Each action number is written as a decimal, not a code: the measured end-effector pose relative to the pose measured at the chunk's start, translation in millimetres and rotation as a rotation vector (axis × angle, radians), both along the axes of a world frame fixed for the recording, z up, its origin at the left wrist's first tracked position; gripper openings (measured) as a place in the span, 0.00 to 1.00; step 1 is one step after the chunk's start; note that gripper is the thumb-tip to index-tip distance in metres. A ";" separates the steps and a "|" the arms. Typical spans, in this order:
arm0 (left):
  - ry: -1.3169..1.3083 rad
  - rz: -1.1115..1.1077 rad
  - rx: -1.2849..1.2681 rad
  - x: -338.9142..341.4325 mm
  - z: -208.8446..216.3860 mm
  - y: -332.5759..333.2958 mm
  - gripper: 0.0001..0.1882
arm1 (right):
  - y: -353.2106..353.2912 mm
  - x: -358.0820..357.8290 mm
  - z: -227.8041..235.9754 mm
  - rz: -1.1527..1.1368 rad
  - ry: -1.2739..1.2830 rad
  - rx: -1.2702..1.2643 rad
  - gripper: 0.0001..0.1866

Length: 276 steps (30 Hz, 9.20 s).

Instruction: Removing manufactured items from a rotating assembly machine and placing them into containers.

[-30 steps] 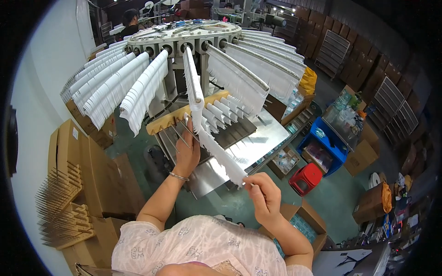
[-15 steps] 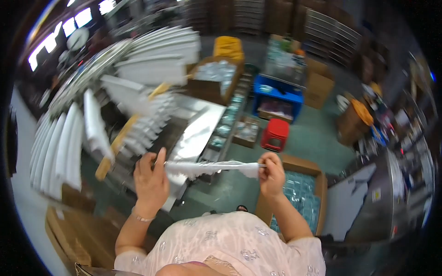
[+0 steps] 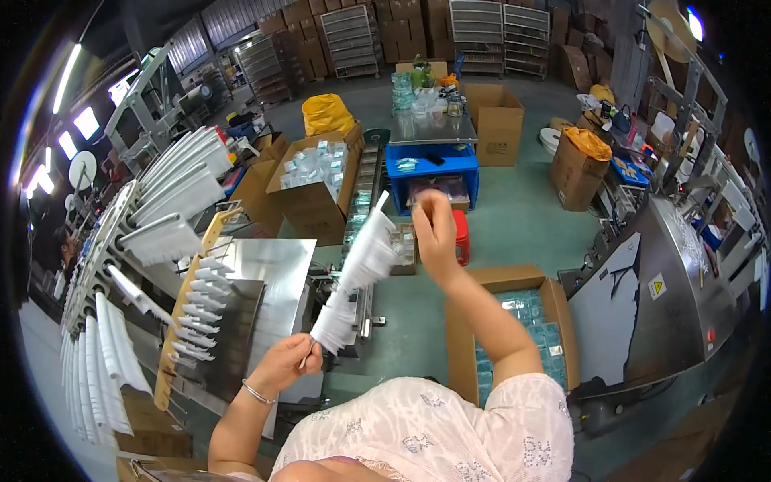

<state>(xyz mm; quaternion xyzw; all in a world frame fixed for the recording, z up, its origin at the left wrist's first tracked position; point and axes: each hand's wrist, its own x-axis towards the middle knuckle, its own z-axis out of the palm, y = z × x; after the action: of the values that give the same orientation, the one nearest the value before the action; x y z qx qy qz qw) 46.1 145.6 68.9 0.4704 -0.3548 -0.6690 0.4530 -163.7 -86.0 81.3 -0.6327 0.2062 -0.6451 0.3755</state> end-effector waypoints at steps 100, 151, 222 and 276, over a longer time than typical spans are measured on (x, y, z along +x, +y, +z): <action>-1.703 1.541 -0.111 314.9 60.2 -470.4 0.09 | -475.7 472.3 -35.4 1.441 0.107 0.569 0.06; -2.281 1.835 0.281 406.4 26.6 -410.7 0.20 | -311.5 776.6 132.4 1.895 0.127 0.221 0.13; -1.361 1.842 0.403 155.2 -76.4 -399.4 0.05 | -322.5 791.6 100.4 1.926 -0.391 0.870 0.05; -0.479 0.396 -0.211 33.6 -5.3 -44.3 0.21 | -55.8 137.8 -43.3 1.022 0.025 -0.179 0.07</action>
<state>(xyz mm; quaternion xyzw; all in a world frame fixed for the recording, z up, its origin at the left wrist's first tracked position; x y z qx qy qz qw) 79.6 101.3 63.7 0.6248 -0.4203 -0.3977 0.5242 -25.9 -141.8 38.0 -0.6900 -0.1807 -0.3866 0.5847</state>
